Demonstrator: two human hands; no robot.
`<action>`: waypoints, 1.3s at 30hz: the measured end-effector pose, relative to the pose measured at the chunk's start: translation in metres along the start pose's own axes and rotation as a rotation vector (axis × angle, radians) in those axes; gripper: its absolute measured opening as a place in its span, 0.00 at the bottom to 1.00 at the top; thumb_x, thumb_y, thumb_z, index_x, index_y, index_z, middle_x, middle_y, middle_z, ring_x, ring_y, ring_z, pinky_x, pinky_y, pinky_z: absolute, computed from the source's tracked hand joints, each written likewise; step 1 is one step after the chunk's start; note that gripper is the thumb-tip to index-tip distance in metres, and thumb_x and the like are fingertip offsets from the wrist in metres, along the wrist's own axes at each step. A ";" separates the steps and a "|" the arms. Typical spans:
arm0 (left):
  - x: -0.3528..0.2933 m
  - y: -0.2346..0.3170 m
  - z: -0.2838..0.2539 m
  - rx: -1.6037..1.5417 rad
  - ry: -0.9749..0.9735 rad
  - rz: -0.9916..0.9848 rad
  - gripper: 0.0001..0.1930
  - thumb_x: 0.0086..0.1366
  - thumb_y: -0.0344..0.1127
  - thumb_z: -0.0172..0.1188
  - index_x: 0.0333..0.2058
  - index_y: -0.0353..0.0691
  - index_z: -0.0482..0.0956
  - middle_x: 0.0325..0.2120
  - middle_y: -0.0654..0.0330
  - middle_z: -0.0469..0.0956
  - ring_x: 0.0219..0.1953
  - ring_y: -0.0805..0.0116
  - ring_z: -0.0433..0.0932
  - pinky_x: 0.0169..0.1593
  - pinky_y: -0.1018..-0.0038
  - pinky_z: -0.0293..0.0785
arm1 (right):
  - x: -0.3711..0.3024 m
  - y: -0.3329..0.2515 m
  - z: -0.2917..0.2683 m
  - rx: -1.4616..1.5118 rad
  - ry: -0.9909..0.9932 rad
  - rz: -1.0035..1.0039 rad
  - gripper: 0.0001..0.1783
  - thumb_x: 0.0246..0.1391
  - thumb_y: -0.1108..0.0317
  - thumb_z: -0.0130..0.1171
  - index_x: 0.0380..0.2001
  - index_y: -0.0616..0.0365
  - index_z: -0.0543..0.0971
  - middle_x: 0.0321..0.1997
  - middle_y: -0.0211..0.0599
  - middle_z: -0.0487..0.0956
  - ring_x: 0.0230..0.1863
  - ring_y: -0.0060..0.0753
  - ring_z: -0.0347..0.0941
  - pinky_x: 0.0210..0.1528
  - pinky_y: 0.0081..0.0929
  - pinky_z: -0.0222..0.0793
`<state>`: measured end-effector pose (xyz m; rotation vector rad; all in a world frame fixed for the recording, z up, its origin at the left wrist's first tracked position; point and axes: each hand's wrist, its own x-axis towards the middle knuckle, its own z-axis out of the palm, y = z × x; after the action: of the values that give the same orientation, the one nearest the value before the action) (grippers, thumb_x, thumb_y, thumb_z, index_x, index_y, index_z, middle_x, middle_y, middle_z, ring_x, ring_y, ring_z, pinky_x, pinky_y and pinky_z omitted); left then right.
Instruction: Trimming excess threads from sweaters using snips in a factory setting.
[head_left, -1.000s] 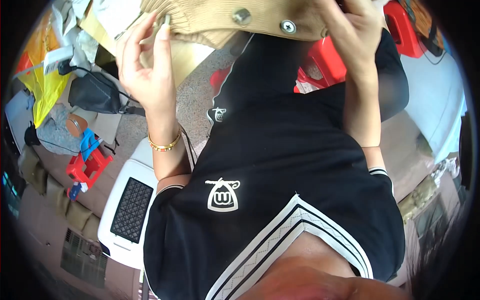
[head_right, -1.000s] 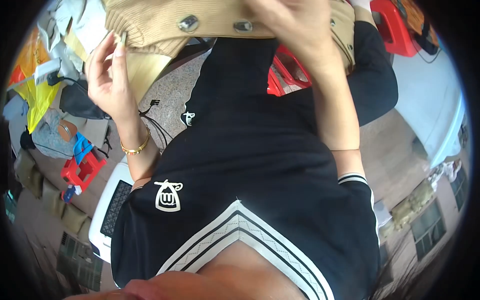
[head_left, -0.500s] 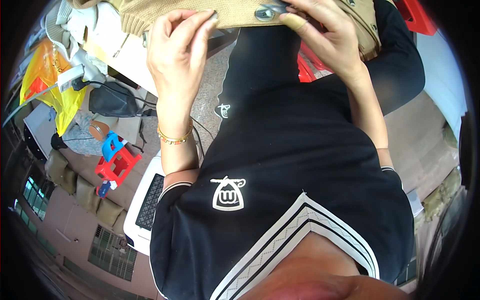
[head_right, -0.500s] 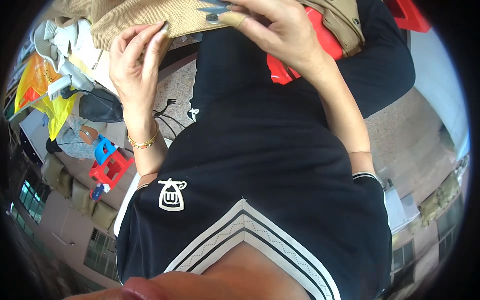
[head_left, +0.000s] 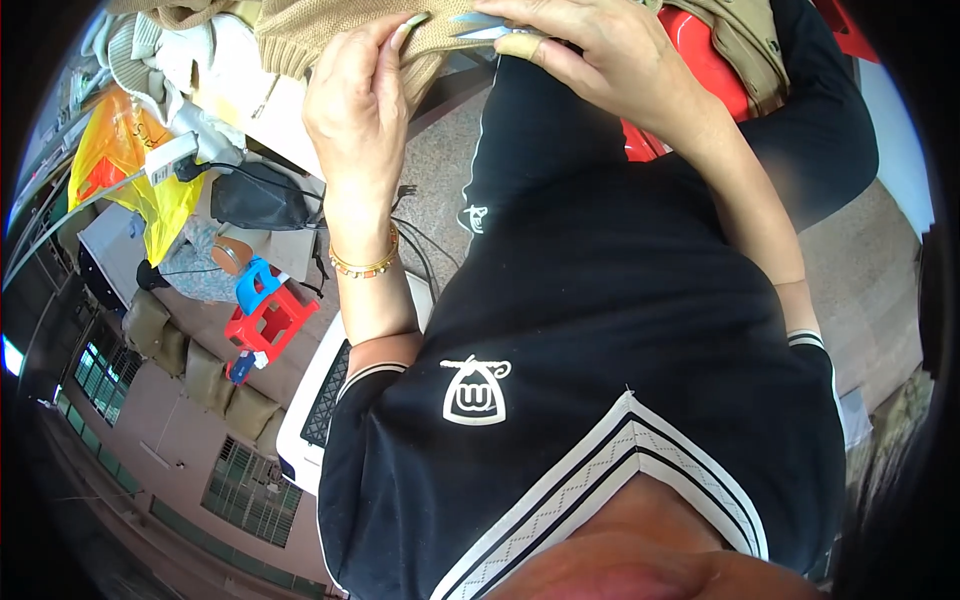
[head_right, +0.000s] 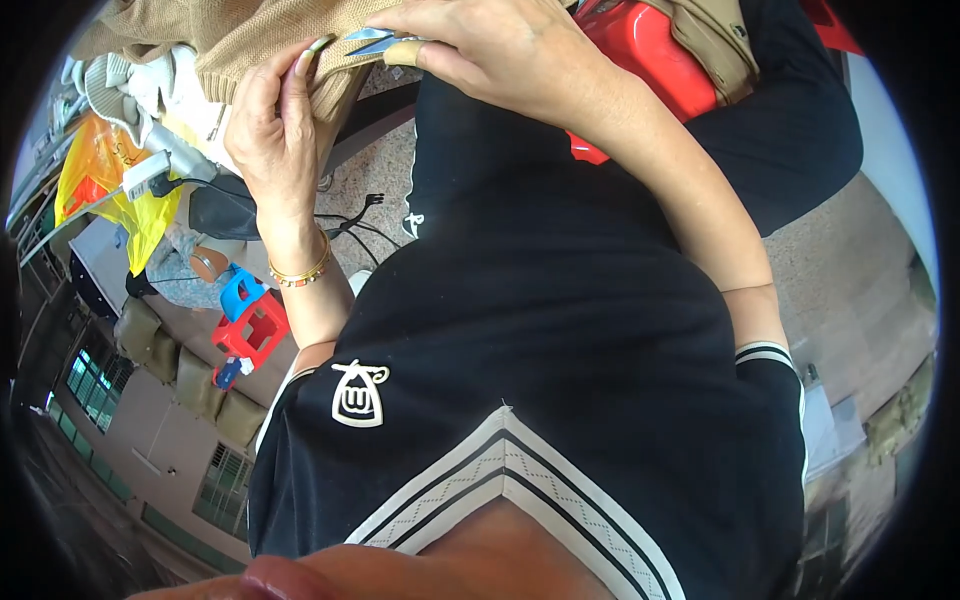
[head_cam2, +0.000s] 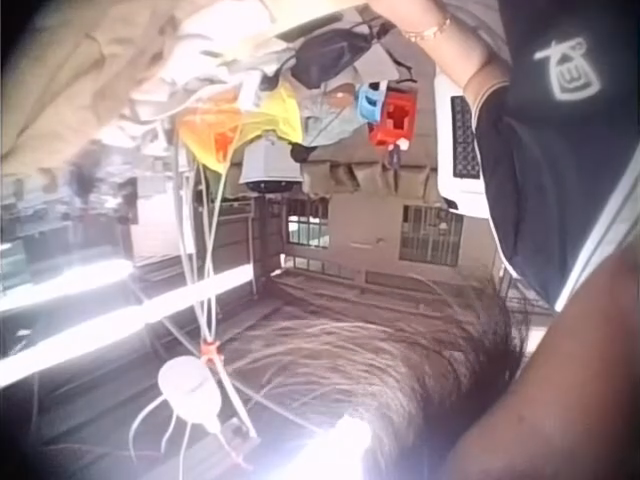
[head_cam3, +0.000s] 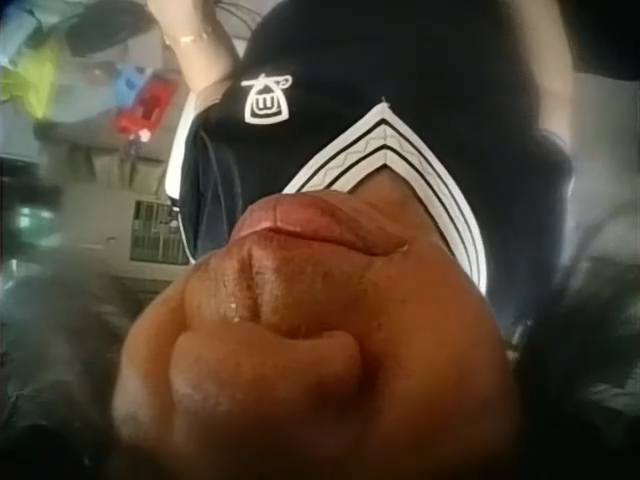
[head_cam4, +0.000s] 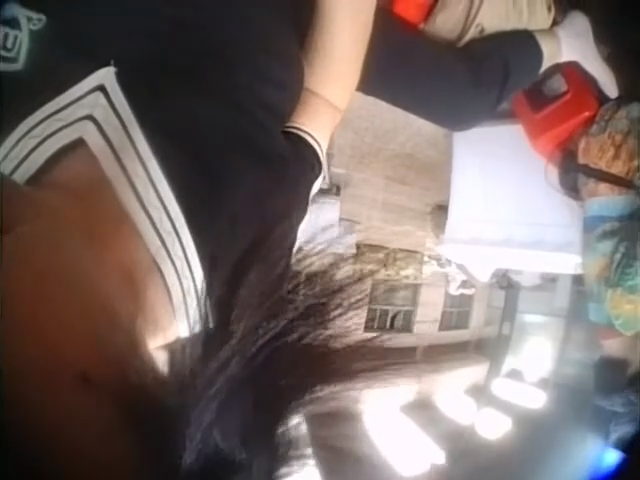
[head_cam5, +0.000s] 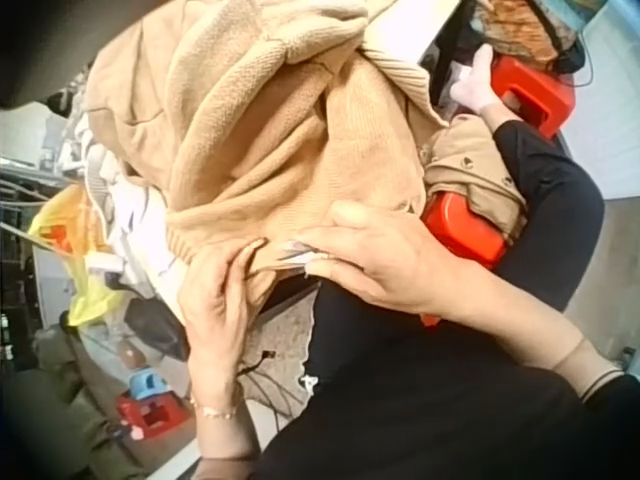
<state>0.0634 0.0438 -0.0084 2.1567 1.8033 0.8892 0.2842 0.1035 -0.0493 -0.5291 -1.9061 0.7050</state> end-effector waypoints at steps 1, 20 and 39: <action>0.001 -0.001 0.000 0.000 -0.001 0.001 0.06 0.66 0.27 0.63 0.42 0.39 0.84 0.30 0.56 0.80 0.33 0.61 0.81 0.38 0.71 0.75 | 0.002 0.000 0.001 -0.009 -0.032 0.006 0.15 0.59 0.67 0.64 0.49 0.53 0.83 0.33 0.41 0.74 0.32 0.44 0.75 0.33 0.35 0.72; -0.001 -0.002 -0.007 -0.115 -0.089 -0.101 0.08 0.71 0.25 0.57 0.46 0.35 0.81 0.36 0.57 0.84 0.39 0.71 0.83 0.45 0.75 0.77 | 0.016 0.002 0.012 -0.056 -0.135 0.032 0.14 0.59 0.66 0.63 0.47 0.54 0.83 0.32 0.41 0.74 0.35 0.47 0.75 0.37 0.37 0.72; -0.008 0.006 0.012 -0.021 0.171 -0.144 0.07 0.60 0.30 0.72 0.36 0.34 0.86 0.45 0.54 0.81 0.32 0.76 0.80 0.37 0.80 0.78 | 0.011 0.003 0.017 -0.102 -0.093 -0.004 0.12 0.59 0.65 0.63 0.46 0.54 0.82 0.34 0.40 0.75 0.36 0.46 0.75 0.38 0.37 0.73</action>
<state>0.0746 0.0379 -0.0172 1.9614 1.9890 1.0805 0.2643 0.1089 -0.0498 -0.5653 -2.0381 0.6420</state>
